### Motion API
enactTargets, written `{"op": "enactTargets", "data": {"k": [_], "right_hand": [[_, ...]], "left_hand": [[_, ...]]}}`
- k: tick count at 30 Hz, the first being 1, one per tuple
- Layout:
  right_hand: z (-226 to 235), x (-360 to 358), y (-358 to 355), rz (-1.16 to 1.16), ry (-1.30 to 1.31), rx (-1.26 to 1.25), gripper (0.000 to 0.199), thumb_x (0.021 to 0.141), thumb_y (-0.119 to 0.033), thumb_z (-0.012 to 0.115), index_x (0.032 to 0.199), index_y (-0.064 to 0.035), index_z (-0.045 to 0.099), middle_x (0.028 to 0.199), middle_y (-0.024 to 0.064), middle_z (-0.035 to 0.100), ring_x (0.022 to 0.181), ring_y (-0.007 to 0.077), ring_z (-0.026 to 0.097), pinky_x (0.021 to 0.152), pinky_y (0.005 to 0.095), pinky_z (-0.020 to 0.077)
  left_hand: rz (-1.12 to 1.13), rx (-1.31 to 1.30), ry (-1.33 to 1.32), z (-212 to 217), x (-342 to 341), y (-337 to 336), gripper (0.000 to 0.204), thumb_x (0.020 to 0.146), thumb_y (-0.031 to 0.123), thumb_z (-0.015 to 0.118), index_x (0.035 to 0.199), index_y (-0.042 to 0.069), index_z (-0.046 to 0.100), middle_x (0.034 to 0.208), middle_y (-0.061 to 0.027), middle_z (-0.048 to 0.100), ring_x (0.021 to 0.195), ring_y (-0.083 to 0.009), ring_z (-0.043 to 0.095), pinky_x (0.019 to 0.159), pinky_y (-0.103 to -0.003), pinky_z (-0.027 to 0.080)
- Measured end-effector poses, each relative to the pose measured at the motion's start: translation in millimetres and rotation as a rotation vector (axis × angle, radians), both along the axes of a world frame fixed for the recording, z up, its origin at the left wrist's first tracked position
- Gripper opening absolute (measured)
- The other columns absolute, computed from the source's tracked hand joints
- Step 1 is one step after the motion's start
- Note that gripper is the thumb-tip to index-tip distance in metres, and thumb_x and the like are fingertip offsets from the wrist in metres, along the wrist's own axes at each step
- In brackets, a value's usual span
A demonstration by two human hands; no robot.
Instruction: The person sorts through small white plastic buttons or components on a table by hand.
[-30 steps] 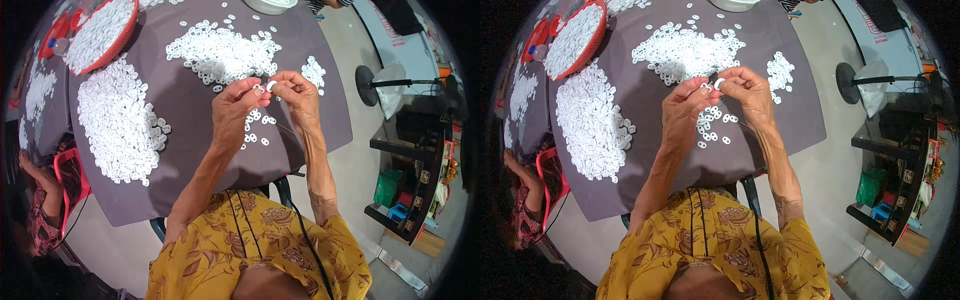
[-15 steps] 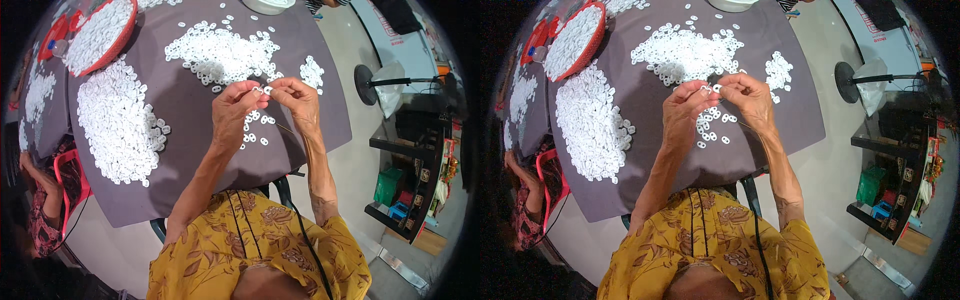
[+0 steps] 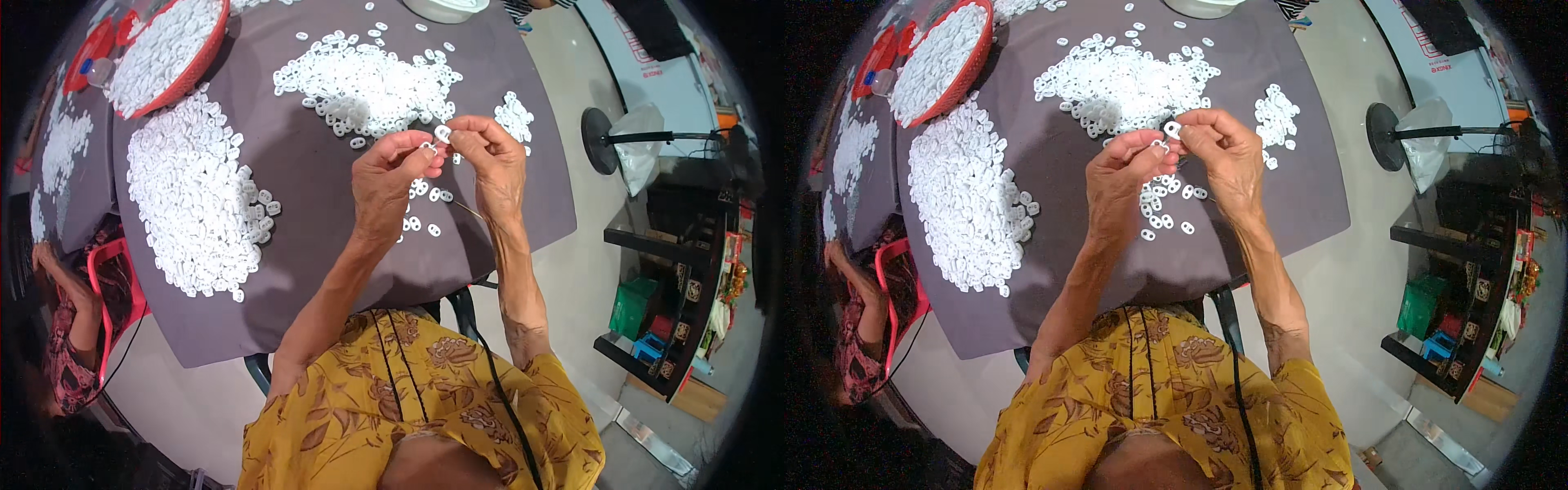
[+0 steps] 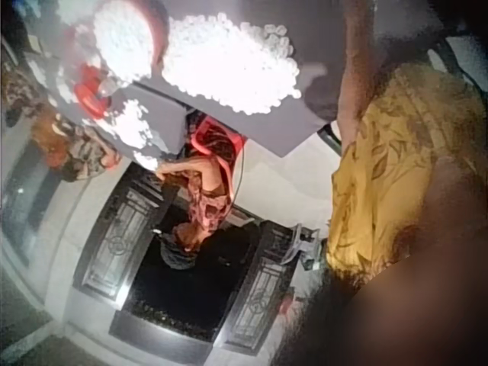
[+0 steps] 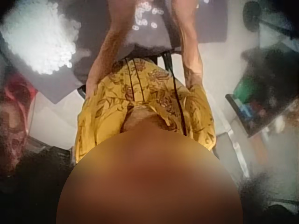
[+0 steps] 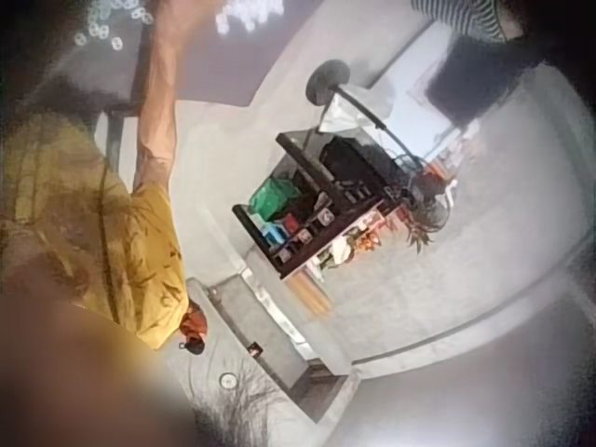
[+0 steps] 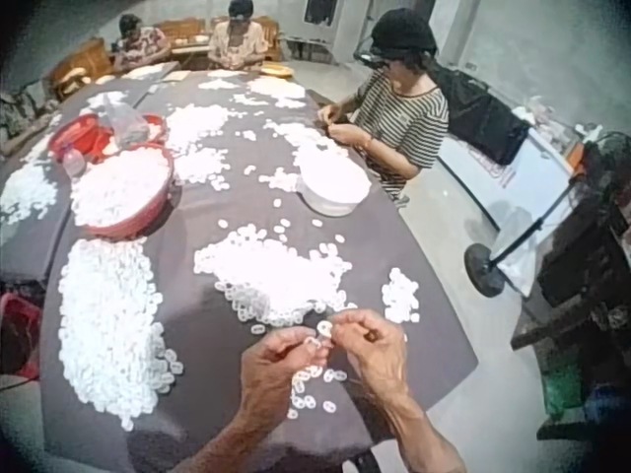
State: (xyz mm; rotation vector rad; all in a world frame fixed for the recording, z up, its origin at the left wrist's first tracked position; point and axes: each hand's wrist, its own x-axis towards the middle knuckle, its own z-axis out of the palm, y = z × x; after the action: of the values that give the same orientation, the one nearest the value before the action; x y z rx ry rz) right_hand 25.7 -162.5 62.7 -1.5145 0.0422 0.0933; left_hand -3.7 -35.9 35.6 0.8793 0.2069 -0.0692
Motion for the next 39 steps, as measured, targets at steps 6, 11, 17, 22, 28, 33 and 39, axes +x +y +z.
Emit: {"op": "enactTargets", "data": {"k": [6,11,17,22,28,33,39], "right_hand": [[5.5,-4.3,6.1,-0.022,0.001,-0.043,0.014,0.078,-0.003,0.061,0.091,0.0011,0.061,0.079,0.0053,0.062,0.07,0.012,0.058,0.07,0.0231,0.0446],[2.7,-5.8,6.7,-0.003,-0.028,-0.081,0.014,0.079,-0.004,0.06,0.092,0.0014,0.061,0.08,0.0056,0.063,0.072,0.0119,0.059,0.07,0.0236,0.045],[3.0,-6.9,6.6,0.01,-0.066,-0.159,0.014,0.079,-0.004,0.06,0.092,0.0014,0.061,0.081,0.0051,0.063,0.075,0.0107,0.058,0.071,0.0226,0.0451],[2.0,-6.5,5.9,0.041,-0.078,-0.153,0.013,0.078,-0.004,0.062,0.09,0.0005,0.062,0.082,0.004,0.062,0.077,0.0094,0.057,0.071,0.0218,0.045],[-3.2,-9.2,9.2,0.014,-0.088,-0.15,0.009,0.079,-0.004,0.061,0.087,0.0007,0.062,0.082,0.0039,0.062,0.076,0.0097,0.056,0.071,0.0223,0.045],[-11.6,-8.0,7.0,0.017,-0.147,-0.22,0.009,0.081,-0.004,0.06,0.088,0.0007,0.061,0.081,0.0036,0.061,0.076,0.0098,0.056,0.069,0.0225,0.045],[-17.9,-6.1,5.8,0.056,-0.127,-0.252,0.01,0.082,-0.005,0.059,0.09,0.0005,0.061,0.08,0.0023,0.06,0.075,0.0088,0.056,0.068,0.0214,0.0446]], "left_hand": [[0.026,0.032,-0.029,-3.1,0.2,-0.6,0.016,0.08,0.004,0.057,0.094,-0.003,0.059,0.085,-0.0103,0.063,0.074,-0.0136,0.06,0.07,-0.026,0.05],[0.048,0.058,-0.028,-1.4,0.3,-1.9,0.016,0.08,0.003,0.057,0.095,-0.004,0.059,0.083,-0.0097,0.062,0.074,-0.0138,0.06,0.069,-0.026,0.051],[0.085,0.098,-0.079,-6.0,0.0,-3.2,0.018,0.079,0.0,0.057,0.096,-0.004,0.058,0.083,-0.0093,0.062,0.072,-0.0133,0.061,0.067,-0.025,0.051],[0.099,0.082,-0.088,-6.1,0.9,-3.0,0.02,0.079,0.0,0.058,0.098,-0.004,0.057,0.082,-0.0091,0.062,0.072,-0.0128,0.061,0.066,-0.024,0.051],[0.09,0.11,-0.093,-9.3,0.8,-2.8,0.018,0.079,0.001,0.058,0.096,-0.005,0.057,0.083,-0.0091,0.062,0.072,-0.0121,0.06,0.065,-0.023,0.05],[0.082,0.103,-0.087,-12.4,2.7,-3.3,0.019,0.078,0.001,0.06,0.097,-0.005,0.057,0.082,-0.0093,0.062,0.07,-0.0125,0.06,0.064,-0.023,0.05],[0.074,0.085,-0.079,-20.0,2.4,-2.9,0.021,0.077,0.001,0.061,0.096,-0.006,0.058,0.084,-0.0111,0.062,0.071,-0.014,0.061,0.066,-0.026,0.053]]}}
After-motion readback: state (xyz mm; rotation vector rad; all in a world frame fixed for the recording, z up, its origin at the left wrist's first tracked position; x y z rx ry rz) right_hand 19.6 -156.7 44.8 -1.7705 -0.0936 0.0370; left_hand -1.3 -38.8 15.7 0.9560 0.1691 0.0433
